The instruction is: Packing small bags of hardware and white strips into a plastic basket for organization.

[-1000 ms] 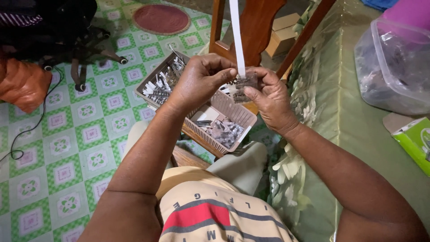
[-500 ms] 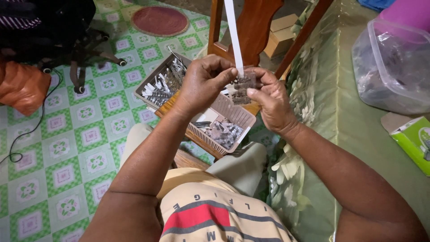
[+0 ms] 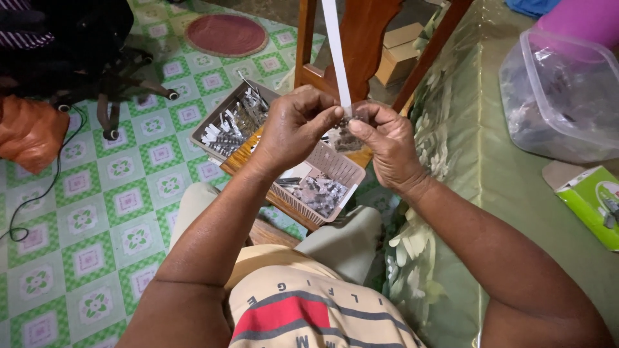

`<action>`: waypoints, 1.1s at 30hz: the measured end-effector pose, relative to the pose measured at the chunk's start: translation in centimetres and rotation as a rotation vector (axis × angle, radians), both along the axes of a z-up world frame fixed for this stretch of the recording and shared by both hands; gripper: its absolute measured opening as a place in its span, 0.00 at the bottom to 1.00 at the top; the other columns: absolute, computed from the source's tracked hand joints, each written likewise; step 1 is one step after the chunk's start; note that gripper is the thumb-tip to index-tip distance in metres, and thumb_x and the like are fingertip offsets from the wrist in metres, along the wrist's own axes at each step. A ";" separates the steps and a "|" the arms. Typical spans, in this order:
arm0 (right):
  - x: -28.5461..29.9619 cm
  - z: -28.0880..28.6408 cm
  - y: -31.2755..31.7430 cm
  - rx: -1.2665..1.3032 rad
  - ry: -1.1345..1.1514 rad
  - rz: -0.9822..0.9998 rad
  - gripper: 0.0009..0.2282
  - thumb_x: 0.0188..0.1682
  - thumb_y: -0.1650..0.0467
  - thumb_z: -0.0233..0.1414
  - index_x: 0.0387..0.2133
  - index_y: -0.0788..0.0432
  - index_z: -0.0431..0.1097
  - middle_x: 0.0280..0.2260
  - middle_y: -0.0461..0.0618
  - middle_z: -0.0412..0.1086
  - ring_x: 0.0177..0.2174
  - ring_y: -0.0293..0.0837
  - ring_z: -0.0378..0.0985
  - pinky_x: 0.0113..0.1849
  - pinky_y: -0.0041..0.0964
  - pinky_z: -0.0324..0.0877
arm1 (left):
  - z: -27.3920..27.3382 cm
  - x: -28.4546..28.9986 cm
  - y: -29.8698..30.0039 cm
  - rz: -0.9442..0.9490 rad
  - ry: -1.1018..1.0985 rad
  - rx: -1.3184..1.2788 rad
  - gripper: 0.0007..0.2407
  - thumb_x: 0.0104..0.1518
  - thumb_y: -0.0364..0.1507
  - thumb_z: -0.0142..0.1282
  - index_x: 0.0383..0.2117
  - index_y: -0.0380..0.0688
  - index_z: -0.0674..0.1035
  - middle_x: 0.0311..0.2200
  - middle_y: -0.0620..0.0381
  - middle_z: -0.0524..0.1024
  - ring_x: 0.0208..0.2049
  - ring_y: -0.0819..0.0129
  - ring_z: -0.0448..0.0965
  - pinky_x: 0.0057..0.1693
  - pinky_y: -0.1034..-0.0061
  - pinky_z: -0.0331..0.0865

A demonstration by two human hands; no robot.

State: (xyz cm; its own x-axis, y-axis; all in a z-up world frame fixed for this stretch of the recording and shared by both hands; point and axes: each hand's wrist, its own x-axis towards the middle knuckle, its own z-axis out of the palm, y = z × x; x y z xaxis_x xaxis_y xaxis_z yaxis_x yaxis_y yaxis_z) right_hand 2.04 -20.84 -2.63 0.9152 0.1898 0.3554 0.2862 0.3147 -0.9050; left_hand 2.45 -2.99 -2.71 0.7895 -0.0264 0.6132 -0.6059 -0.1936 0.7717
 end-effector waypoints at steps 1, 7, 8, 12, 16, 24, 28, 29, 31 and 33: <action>-0.2 0.2 0.1 0.003 0.014 -0.006 0.07 0.46 0.77 0.62 0.37 0.65 0.74 0.29 0.44 0.68 0.34 0.33 0.74 0.39 0.28 0.73 | 0.2 -0.2 0.0 -0.010 0.005 -0.001 0.05 0.58 0.30 0.66 0.31 0.44 0.86 0.24 0.51 0.76 0.27 0.64 0.80 0.35 0.71 0.73; -0.2 0.4 0.2 -0.004 0.027 -0.011 0.06 0.47 0.77 0.62 0.35 0.64 0.74 0.29 0.44 0.70 0.34 0.33 0.76 0.39 0.27 0.74 | 0.4 -0.5 -0.1 -0.020 0.007 -0.019 0.05 0.59 0.30 0.65 0.32 0.43 0.85 0.24 0.50 0.77 0.28 0.62 0.80 0.37 0.70 0.74; -0.3 0.6 0.2 -0.012 0.029 -0.006 0.06 0.47 0.77 0.62 0.35 0.64 0.74 0.29 0.44 0.71 0.34 0.32 0.76 0.39 0.27 0.75 | 0.4 -0.5 -0.1 -0.018 0.007 -0.021 0.05 0.59 0.30 0.65 0.32 0.43 0.85 0.24 0.50 0.77 0.29 0.63 0.80 0.37 0.70 0.74; -0.2 0.1 0.2 -0.022 0.038 -0.014 0.07 0.48 0.76 0.62 0.37 0.64 0.75 0.31 0.45 0.74 0.34 0.32 0.78 0.40 0.28 0.76 | 0.2 -0.3 -0.2 -0.014 -0.007 -0.014 0.05 0.60 0.31 0.65 0.32 0.44 0.85 0.25 0.51 0.77 0.29 0.61 0.80 0.38 0.69 0.74; -0.2 -0.3 0.1 -0.032 0.046 -0.044 0.05 0.48 0.76 0.62 0.35 0.63 0.74 0.28 0.43 0.71 0.33 0.31 0.75 0.39 0.28 0.74 | 0.2 -0.3 -0.4 -0.043 -0.017 -0.043 0.04 0.59 0.29 0.65 0.31 0.42 0.85 0.24 0.52 0.76 0.27 0.65 0.78 0.37 0.72 0.73; 1.2 -1.6 -0.9 -0.069 0.058 -0.118 0.05 0.50 0.75 0.61 0.36 0.63 0.74 0.28 0.44 0.71 0.32 0.31 0.75 0.38 0.28 0.75 | -0.5 1.3 -0.9 -0.139 0.022 -0.059 0.05 0.59 0.29 0.65 0.31 0.42 0.84 0.24 0.51 0.75 0.26 0.67 0.77 0.36 0.73 0.72; 1.9 -1.9 -1.9 -0.064 0.058 -0.177 0.05 0.50 0.75 0.61 0.36 0.62 0.74 0.28 0.42 0.69 0.33 0.31 0.71 0.40 0.27 0.72 | -0.1 2.7 -0.8 -0.280 0.103 -0.133 0.06 0.63 0.30 0.61 0.39 0.41 0.84 0.26 0.53 0.78 0.30 0.72 0.77 0.41 0.73 0.76; 2.0 -2.0 -2.1 -0.057 0.070 -0.190 0.05 0.50 0.75 0.60 0.37 0.62 0.74 0.28 0.42 0.69 0.32 0.31 0.71 0.40 0.27 0.71 | 0.2 3.1 -0.6 -0.290 0.093 -0.129 0.08 0.65 0.32 0.59 0.41 0.42 0.84 0.27 0.50 0.78 0.31 0.71 0.76 0.43 0.70 0.75; 2.8 -2.6 -2.4 -0.038 0.084 -0.221 0.05 0.49 0.74 0.61 0.37 0.62 0.74 0.28 0.41 0.69 0.33 0.31 0.72 0.40 0.27 0.71 | -1.7 4.7 0.3 -0.283 0.158 -0.128 0.08 0.65 0.33 0.58 0.41 0.41 0.84 0.27 0.53 0.77 0.33 0.72 0.75 0.43 0.71 0.74; 3.1 -3.0 -2.5 -0.015 0.100 -0.257 0.06 0.49 0.74 0.61 0.37 0.61 0.74 0.28 0.40 0.69 0.33 0.31 0.72 0.40 0.27 0.71 | -6.3 7.5 1.4 -0.281 0.225 -0.122 0.09 0.66 0.33 0.58 0.41 0.41 0.83 0.27 0.55 0.76 0.34 0.72 0.73 0.43 0.73 0.73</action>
